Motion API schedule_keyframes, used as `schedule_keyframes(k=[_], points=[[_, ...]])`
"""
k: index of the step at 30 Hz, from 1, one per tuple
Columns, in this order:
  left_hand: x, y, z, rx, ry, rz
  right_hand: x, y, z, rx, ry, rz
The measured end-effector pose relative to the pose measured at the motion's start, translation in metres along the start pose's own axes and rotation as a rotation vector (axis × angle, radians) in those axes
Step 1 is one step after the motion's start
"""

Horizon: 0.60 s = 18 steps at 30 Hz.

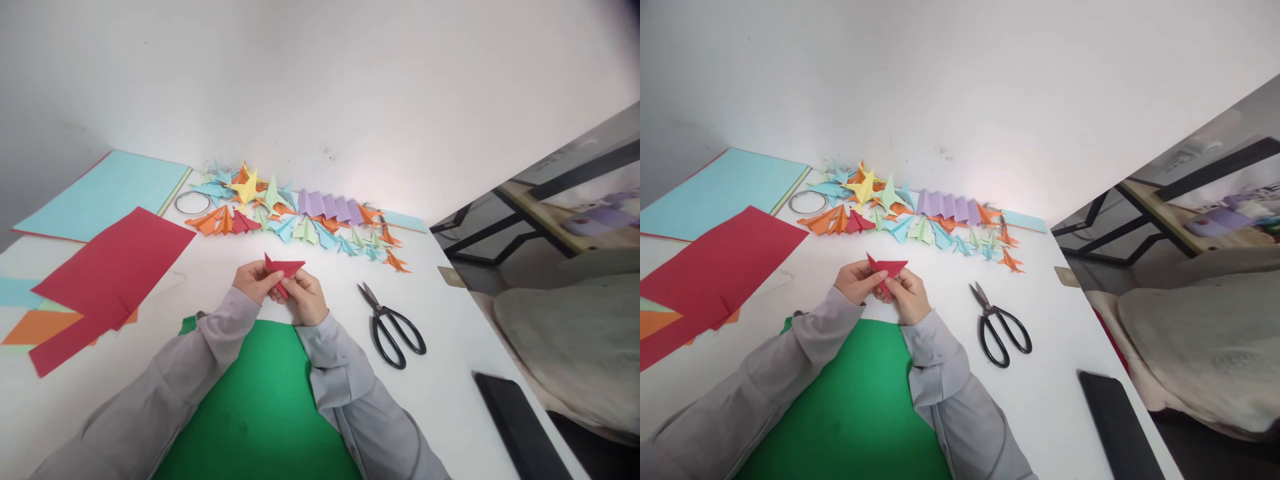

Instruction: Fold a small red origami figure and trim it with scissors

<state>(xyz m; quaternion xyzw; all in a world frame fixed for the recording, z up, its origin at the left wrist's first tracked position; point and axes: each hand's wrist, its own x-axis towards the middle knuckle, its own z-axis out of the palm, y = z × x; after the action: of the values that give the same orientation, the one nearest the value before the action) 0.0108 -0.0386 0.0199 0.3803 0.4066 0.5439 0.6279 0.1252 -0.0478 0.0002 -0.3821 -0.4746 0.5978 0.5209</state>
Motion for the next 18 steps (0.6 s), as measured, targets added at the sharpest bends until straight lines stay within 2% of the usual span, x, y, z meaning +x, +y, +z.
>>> schedule_keyframes(k=[5,13,18], points=[[0.001,0.002,-0.004,0.015,-0.020,0.016,-0.001,-0.002,0.003,-0.038,0.009,0.012],[0.006,0.005,-0.008,0.082,0.059,-0.033,0.001,-0.005,-0.001,-0.025,0.071,0.069],[0.010,0.007,-0.013,0.022,0.062,-0.086,0.005,-0.006,-0.001,0.044,0.196,0.068]])
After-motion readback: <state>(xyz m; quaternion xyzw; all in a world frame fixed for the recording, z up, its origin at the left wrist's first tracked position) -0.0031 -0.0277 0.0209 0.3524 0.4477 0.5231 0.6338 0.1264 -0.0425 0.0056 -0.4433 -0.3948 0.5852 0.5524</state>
